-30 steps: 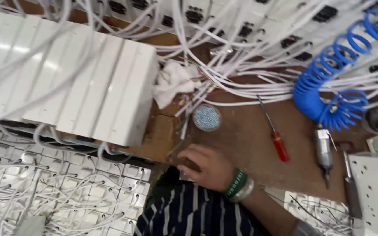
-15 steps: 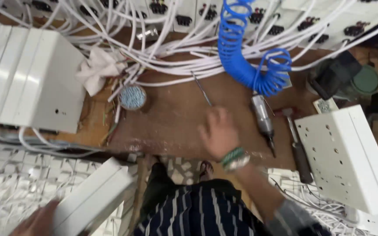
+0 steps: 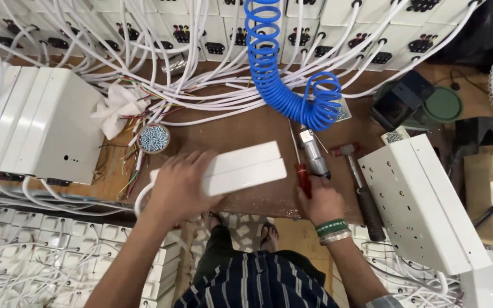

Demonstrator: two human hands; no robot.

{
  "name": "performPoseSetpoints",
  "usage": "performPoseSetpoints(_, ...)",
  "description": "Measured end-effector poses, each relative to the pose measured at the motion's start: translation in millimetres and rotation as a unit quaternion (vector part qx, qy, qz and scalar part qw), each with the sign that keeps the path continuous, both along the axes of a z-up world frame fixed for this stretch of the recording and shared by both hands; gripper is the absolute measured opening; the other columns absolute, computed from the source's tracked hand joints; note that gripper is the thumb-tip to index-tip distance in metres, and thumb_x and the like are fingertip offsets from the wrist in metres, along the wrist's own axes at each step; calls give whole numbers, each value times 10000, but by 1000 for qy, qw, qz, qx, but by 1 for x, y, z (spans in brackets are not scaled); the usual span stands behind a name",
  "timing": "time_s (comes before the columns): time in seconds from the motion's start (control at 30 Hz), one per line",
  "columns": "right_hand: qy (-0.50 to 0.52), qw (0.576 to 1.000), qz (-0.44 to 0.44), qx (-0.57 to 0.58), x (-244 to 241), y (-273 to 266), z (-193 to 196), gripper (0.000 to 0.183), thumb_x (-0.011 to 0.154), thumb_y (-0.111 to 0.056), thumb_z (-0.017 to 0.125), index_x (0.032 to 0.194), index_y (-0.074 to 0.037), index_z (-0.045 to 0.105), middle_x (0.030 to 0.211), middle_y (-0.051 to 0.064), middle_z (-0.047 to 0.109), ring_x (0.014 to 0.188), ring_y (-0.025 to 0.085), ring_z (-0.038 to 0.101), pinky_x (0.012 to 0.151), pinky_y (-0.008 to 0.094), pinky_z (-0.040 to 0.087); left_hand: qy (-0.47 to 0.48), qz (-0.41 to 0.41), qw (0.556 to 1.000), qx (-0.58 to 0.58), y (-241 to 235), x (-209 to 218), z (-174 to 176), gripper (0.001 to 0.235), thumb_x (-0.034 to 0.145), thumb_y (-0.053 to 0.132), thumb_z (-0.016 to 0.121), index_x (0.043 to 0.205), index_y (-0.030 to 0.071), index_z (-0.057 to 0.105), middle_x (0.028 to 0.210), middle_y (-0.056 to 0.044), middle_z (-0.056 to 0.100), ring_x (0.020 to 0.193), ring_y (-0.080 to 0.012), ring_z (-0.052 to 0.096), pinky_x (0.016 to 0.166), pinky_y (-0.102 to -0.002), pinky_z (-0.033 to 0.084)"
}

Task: The person picks small screws from a bowl and drives them into a white electrical enclosure using a pneumatic screwdriver, then places the finished enclosure onto a rack with similar units and picks up the next enclosure to continue assembly.

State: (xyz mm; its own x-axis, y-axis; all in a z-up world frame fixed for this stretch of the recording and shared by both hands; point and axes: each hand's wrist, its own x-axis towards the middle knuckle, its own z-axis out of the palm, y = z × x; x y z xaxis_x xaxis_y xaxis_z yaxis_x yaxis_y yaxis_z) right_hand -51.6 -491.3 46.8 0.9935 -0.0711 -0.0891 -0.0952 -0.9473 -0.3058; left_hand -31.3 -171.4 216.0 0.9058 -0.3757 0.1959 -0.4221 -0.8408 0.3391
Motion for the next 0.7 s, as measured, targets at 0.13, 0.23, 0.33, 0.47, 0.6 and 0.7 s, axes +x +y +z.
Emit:
performPoseSetpoints(0.13, -124, 989, -21, 76, -2, 1, 18, 340, 863, -329, 753, 1070, -62, 720, 969, 177, 731, 710, 377, 716, 634, 481, 585, 17, -29, 999, -22, -8, 28, -16, 836, 558, 372, 902, 1269, 52, 601, 1150, -191, 693, 1018, -407, 671, 940, -494, 496)
performPoseSetpoints(0.23, -182, 968, -16, 170, 2, 8, 33, 284, 886, -270, 762, 1079, -67, 722, 972, 168, 720, 761, 350, 723, 671, 447, 590, 33, -49, 998, -37, -7, 40, -18, 839, 561, 380, 906, 1268, 53, 595, 1167, -191, 687, 1057, -394, 664, 981, -487, 476)
performPoseSetpoints(0.33, -192, 961, 9, 199, 5, 18, 35, 267, 894, -222, 764, 1096, -54, 716, 1027, 188, 698, 837, 358, 707, 716, 445, 587, 45, -36, 998, -29, -6, 33, -16, 850, 570, 382, 907, 1280, 49, 581, 1197, -193, 667, 1131, -394, 628, 1046, -500, 436)
performPoseSetpoints(0.47, -197, 977, -3, 80, -13, -9, 32, 306, 912, -182, 716, 1185, -47, 686, 1199, 219, 637, 1062, 419, 630, 908, 504, 531, -23, 16, 1000, 13, -10, 17, -16, 890, 606, 426, 904, 1339, 53, 563, 1280, -201, 621, 1235, -407, 549, 1112, -587, 343)
performPoseSetpoints(0.6, -194, 979, -10, -61, -38, -69, -4, 506, 859, -121, 642, 1337, 25, 564, 1365, 267, 539, 1210, 463, 551, 1036, 535, 468, -38, 65, 997, 29, -30, 11, -25, 987, 595, 532, 875, 1362, 11, 537, 1260, -221, 604, 1230, -403, 536, 1122, -626, 313)
performPoseSetpoints(0.7, -85, 986, -17, -140, -34, -86, -26, 699, 831, -83, 598, 1487, 87, 427, 1429, 293, 485, 1237, 471, 526, 1056, 535, 458, -75, 30, 992, 101, -38, 26, -28, 1090, 590, 739, 835, 1287, -47, 542, 1239, -302, 598, 1211, -458, 543, 1083, -649, 347)
